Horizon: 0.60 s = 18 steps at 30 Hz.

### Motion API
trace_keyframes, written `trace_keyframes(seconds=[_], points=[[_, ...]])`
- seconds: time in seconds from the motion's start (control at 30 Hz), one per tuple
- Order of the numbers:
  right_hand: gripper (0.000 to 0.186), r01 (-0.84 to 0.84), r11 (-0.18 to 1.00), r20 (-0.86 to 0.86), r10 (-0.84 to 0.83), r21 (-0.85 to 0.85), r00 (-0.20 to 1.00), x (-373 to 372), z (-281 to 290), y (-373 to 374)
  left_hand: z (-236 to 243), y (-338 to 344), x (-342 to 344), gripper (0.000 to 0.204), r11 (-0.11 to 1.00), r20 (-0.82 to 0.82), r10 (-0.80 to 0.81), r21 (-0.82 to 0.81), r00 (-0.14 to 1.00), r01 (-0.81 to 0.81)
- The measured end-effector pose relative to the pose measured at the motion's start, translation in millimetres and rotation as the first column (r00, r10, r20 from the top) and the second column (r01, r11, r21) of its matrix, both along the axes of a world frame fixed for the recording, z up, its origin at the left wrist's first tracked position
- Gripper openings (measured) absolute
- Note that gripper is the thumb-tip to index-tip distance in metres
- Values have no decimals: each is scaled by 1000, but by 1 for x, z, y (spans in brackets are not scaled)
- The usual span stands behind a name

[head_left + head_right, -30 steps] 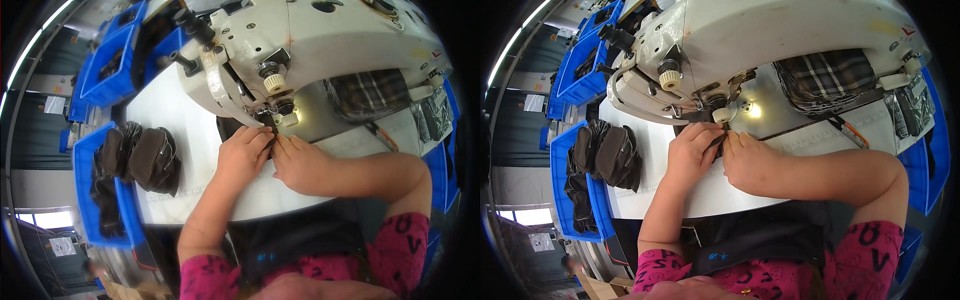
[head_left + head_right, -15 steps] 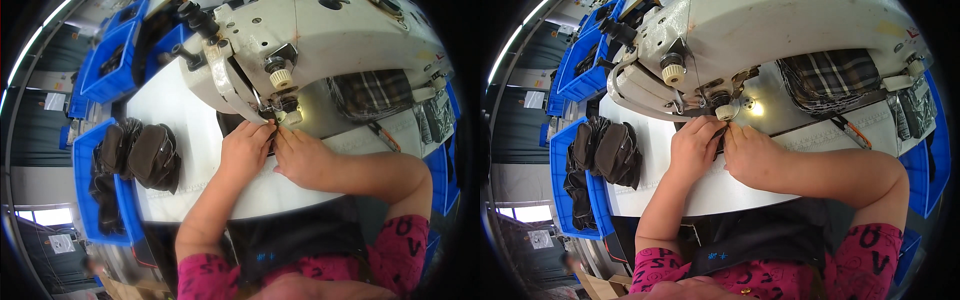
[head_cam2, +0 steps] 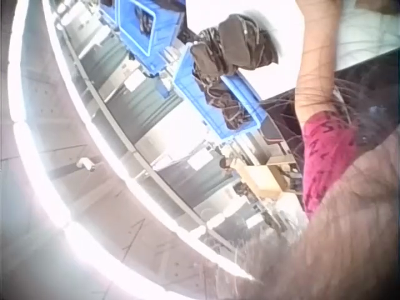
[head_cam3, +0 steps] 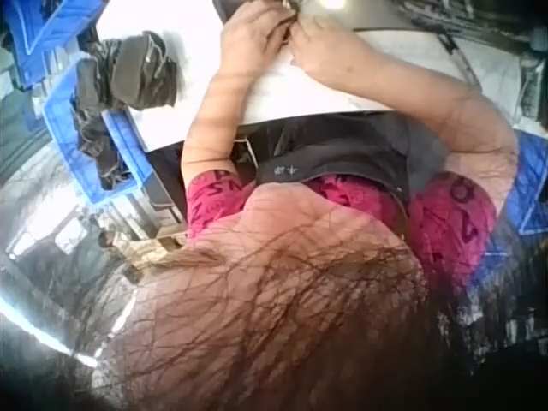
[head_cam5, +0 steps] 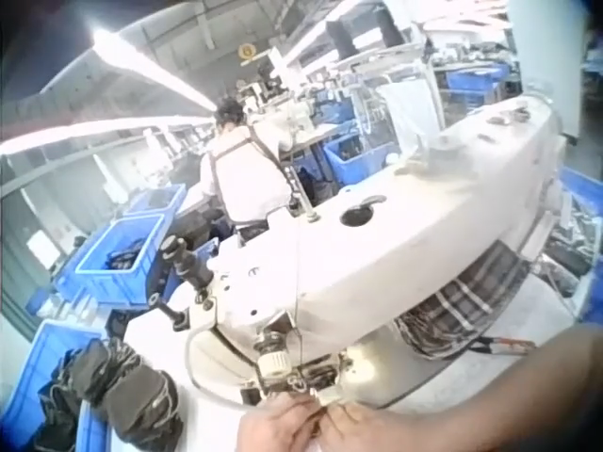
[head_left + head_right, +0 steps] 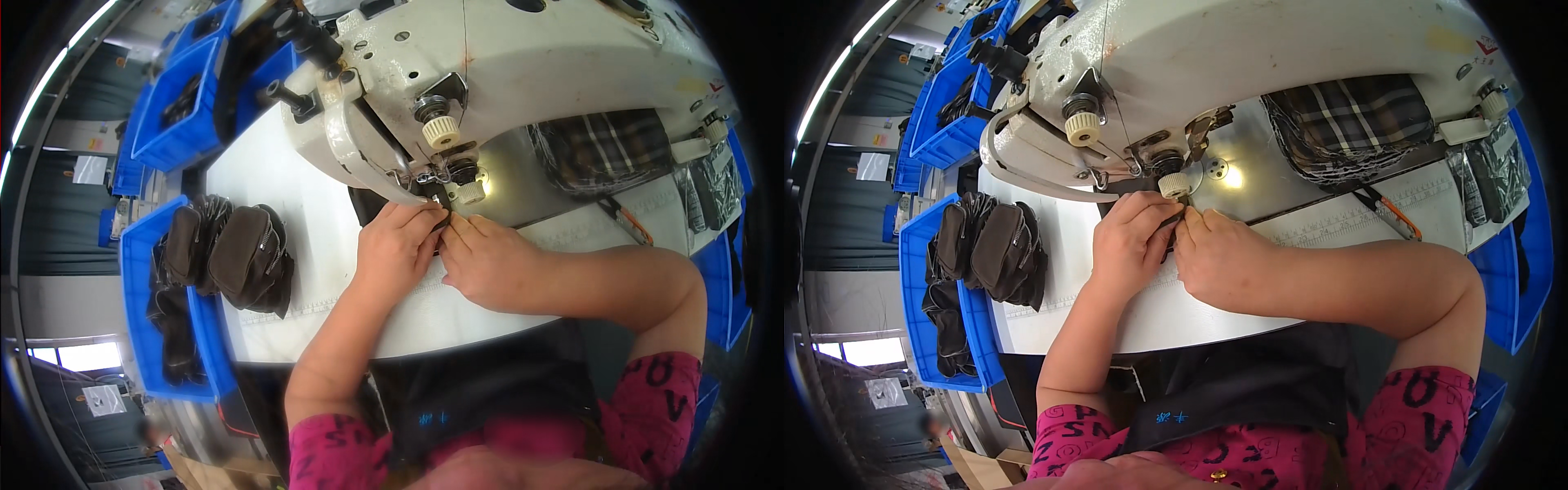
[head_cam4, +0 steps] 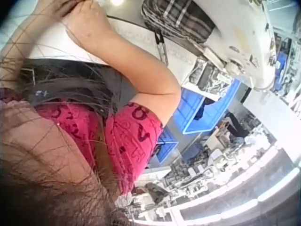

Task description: Sewing pieces of leather together using a sewing machine.

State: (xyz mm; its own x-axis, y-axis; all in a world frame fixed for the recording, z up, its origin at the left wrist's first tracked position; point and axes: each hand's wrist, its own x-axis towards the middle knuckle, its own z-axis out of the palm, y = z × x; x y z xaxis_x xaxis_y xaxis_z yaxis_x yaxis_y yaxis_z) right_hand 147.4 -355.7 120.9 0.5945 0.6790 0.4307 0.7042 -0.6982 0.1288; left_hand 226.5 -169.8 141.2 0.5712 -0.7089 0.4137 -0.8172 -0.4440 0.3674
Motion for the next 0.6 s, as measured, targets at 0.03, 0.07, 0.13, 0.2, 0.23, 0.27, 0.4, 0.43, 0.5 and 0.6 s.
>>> trace_keyframes(seconds=[0.03,0.07,0.13,0.2,0.23,0.27,0.4,0.43,0.5,0.6], points=[[41,21,1000,6,-21,-7,1000,0,-1,1,0,0,0,28,1000,-3,-7,-3,1000,7],[42,42,999,12,-42,-13,999,0,-2,1,0,0,1,28,1000,-3,-6,-2,1000,6],[43,47,999,-9,-47,5,999,1,-1,1,0,-1,3,26,1000,-3,7,17,1000,-6],[44,52,998,-29,-51,24,998,2,0,2,1,-2,3,26,1000,-6,23,15,1000,-23],[45,57,998,-49,-56,27,997,2,1,2,1,-2,3,25,999,-10,38,12,999,-38],[46,62,998,-69,-60,30,996,3,2,2,0,-1,3,25,999,-10,39,13,999,-39],[45,5,999,-57,-2,41,998,2,3,2,-1,-1,4,25,1000,42,18,21,999,-19],[45,2,999,-58,0,48,998,1,3,2,0,-1,4,25,1000,53,11,22,999,-13],[44,1,999,-61,3,54,998,0,3,3,1,1,3,25,999,42,13,29,999,-14],[43,-8,999,-44,10,32,999,0,4,4,3,1,4,23,999,29,3,32,1000,-4]])
